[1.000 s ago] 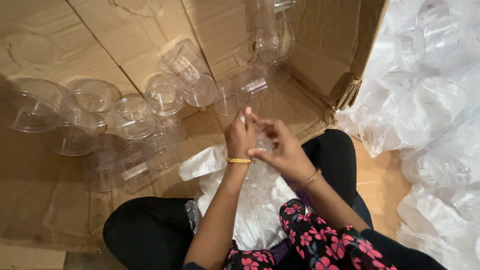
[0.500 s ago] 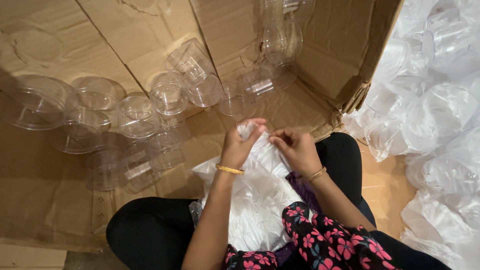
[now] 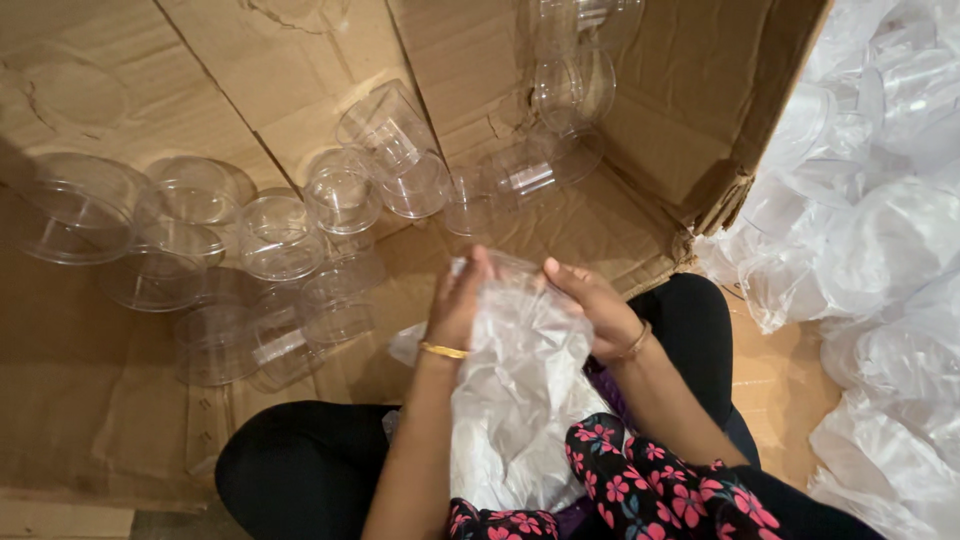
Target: The person sits on the floor in front of a large cardboard box filled with clear plastic cups and packs the cups into white plastic bags, placing filled bags back into the box. They open a new bag, insert cups one at a time, and set completed bags aside.
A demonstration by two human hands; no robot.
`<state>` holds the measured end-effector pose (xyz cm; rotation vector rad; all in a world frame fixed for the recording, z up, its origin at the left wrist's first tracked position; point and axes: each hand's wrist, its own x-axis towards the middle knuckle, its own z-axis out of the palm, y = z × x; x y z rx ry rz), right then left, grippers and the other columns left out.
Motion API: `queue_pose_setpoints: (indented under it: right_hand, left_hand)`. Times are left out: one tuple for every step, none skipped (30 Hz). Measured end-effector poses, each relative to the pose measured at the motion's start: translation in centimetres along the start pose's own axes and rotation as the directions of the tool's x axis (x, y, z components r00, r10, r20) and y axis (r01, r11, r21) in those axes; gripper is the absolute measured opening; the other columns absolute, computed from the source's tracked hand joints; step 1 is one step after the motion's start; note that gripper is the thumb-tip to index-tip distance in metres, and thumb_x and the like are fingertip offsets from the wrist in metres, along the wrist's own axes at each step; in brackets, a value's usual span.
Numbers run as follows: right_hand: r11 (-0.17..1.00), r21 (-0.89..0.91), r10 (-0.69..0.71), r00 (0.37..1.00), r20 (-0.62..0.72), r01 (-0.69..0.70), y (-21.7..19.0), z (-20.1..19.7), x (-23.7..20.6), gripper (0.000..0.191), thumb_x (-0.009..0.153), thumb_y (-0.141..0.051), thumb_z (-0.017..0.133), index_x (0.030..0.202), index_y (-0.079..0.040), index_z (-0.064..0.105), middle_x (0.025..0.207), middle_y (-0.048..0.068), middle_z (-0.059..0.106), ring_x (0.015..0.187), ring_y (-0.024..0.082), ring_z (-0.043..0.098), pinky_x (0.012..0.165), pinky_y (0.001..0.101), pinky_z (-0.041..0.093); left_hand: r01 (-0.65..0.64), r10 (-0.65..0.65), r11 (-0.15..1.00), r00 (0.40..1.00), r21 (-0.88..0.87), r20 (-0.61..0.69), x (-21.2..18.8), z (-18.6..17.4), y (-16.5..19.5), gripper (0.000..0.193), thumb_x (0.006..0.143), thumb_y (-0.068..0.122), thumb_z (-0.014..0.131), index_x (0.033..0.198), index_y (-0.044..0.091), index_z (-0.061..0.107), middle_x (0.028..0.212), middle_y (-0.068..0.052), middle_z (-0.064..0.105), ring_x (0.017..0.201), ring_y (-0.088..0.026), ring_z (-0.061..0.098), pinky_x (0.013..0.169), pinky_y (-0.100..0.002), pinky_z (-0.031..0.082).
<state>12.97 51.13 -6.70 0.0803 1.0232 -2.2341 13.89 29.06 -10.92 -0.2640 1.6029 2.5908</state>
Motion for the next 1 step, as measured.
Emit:
queue_pose_setpoints:
  right_hand:
    - [1.000, -0.004, 0.013, 0.992, 0.128, -0.013, 0.28, -0.92, 0.04, 0.038, 0.116, -0.034, 0.060, 0.100, -0.001, 0.071, 0.072, -0.005, 0.060, 0.061, 0.004, 0.052, 0.058, 0.0225, 0.045]
  left_hand:
    - [0.018, -0.015, 0.998, 0.998, 0.064, -0.057, -0.14, -1.28, 0.31, 0.049, 0.107, 0.047, 0.068, 0.107, -0.002, 0.071, 0.099, -0.004, 0.069, 0.095, -0.013, 0.060, 0.088, -0.031, 0.047]
